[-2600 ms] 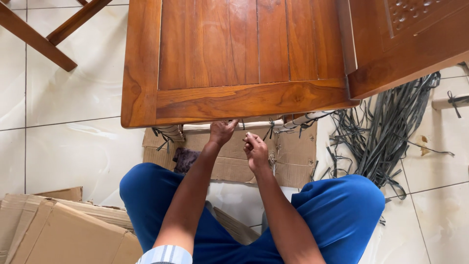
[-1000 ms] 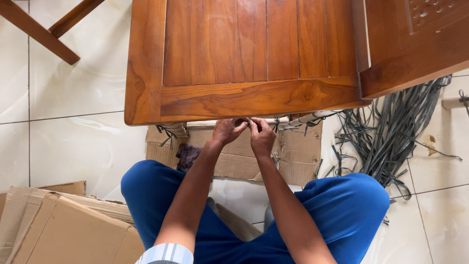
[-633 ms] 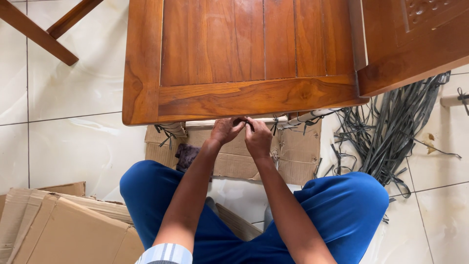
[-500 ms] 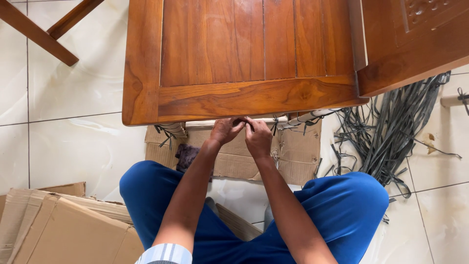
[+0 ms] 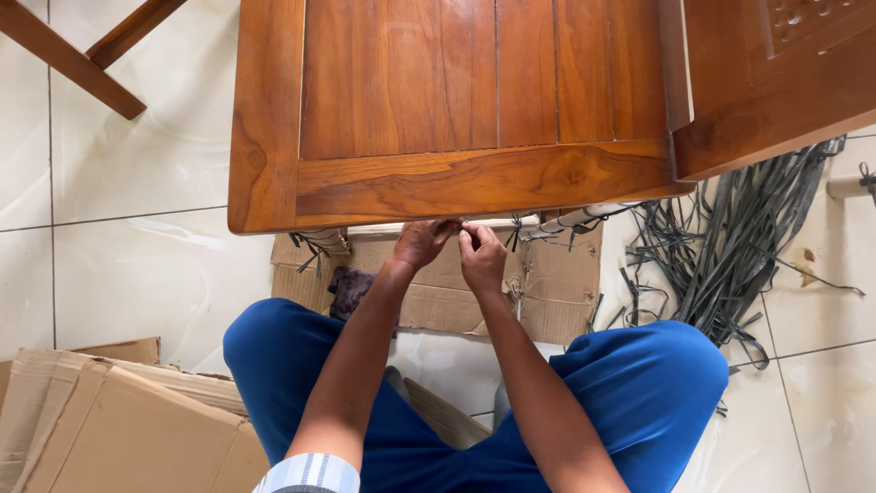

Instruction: Remove packaging ties from a wooden chair and wipe its surface with a cloth.

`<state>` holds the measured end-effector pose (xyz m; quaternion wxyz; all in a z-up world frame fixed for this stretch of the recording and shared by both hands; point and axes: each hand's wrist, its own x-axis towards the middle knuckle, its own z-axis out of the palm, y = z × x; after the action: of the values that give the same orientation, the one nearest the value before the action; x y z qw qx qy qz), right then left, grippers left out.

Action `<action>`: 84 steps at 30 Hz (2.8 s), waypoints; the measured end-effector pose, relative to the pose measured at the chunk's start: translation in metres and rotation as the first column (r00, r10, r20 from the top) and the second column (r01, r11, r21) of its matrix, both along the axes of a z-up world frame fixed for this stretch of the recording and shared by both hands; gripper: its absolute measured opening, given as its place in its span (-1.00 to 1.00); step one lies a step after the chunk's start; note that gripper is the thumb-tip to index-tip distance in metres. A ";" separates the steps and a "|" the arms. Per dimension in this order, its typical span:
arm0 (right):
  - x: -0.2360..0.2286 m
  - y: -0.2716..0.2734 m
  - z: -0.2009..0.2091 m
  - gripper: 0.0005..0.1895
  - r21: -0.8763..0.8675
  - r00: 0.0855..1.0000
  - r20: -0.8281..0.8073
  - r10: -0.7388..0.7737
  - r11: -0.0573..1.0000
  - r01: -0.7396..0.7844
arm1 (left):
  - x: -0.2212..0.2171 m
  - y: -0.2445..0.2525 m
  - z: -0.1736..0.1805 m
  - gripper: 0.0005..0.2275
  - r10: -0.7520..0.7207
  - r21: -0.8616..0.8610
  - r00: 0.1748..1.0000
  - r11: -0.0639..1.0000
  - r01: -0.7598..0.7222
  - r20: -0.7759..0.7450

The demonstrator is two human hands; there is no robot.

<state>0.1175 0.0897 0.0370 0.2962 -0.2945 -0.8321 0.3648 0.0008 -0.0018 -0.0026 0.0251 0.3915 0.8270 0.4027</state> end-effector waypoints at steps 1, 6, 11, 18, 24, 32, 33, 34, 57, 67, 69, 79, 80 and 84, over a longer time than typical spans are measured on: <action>0.000 0.003 0.000 -0.86 -0.317 1.000 0.010 -0.002 0.949 0.005 | -0.001 0.001 -0.001 -0.77 -0.001 -0.061 0.998 0.998 0.005 0.066; -0.003 0.002 0.004 -0.84 -0.845 0.991 -0.116 -0.065 0.530 -0.064 | -0.007 0.000 -0.003 -0.64 -0.015 -0.240 0.992 0.970 0.044 0.122; 0.000 0.004 -0.003 -0.82 -0.933 0.978 -0.171 -0.121 0.339 -0.121 | 0.000 -0.008 0.037 -0.60 -0.042 -0.165 0.977 0.983 0.078 0.209; 0.003 0.006 -0.007 -0.87 -0.969 0.978 -0.166 -0.125 0.204 -0.138 | -0.003 -0.002 0.014 -0.65 -0.051 -0.233 0.967 0.966 0.112 0.250; 0.003 0.006 -0.026 -0.82 -0.973 0.977 -0.168 -0.135 0.182 -0.142 | -0.002 0.003 0.005 -0.71 0.000 -0.211 0.976 0.976 0.047 0.219; 0.016 -0.002 -0.048 -0.80 -0.903 0.972 -0.079 -0.221 0.429 0.025 | 0.007 0.012 -0.006 -0.61 0.105 -0.180 0.994 0.979 -0.100 0.018; 0.018 -0.002 -0.053 -0.80 -0.903 0.971 -0.078 -0.224 0.429 0.027 | 0.008 0.012 -0.006 -0.61 0.102 -0.180 0.995 0.979 -0.097 0.019; 0.021 -0.003 -0.057 -0.81 -0.892 0.971 -0.067 -0.228 0.450 0.044 | 0.009 0.013 -0.006 -0.59 0.116 -0.190 0.993 0.975 -0.115 -0.005; 0.047 -0.013 -0.035 -0.90 -0.546 0.990 0.085 -0.113 0.826 0.141 | 0.022 0.026 0.005 -0.67 0.188 -0.091 0.974 0.976 -0.200 -0.125; 0.069 -0.026 -0.045 -0.83 -0.563 0.982 0.162 -0.098 0.808 0.173 | 0.022 0.015 0.022 -0.73 0.069 0.021 0.994 0.997 -0.068 -0.084; 0.076 -0.028 -0.045 -0.82 -0.556 0.980 0.176 -0.088 0.813 0.173 | 0.021 0.013 0.016 -0.70 0.011 0.056 0.998 0.998 -0.008 -0.065; 0.134 -0.010 -0.063 -0.79 -0.432 0.932 0.362 -0.032 0.880 0.199 | 0.037 0.033 -0.014 -0.58 0.052 0.083 0.994 0.996 -0.044 -0.100; 0.141 -0.008 -0.064 -0.79 -0.409 0.920 0.390 -0.032 0.890 0.204 | 0.042 0.035 -0.009 -0.54 0.052 0.127 0.996 0.991 -0.042 -0.075; 0.166 0.007 -0.063 -0.80 -0.438 0.920 0.390 -0.039 0.871 0.223 | 0.078 0.048 0.002 -0.51 0.062 0.198 0.992 0.979 -0.038 -0.113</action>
<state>0.2838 0.0969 -0.0257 0.0781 -0.4777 -0.7355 0.4740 0.0784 0.0465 -0.0003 -0.0729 0.3944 0.7930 0.4585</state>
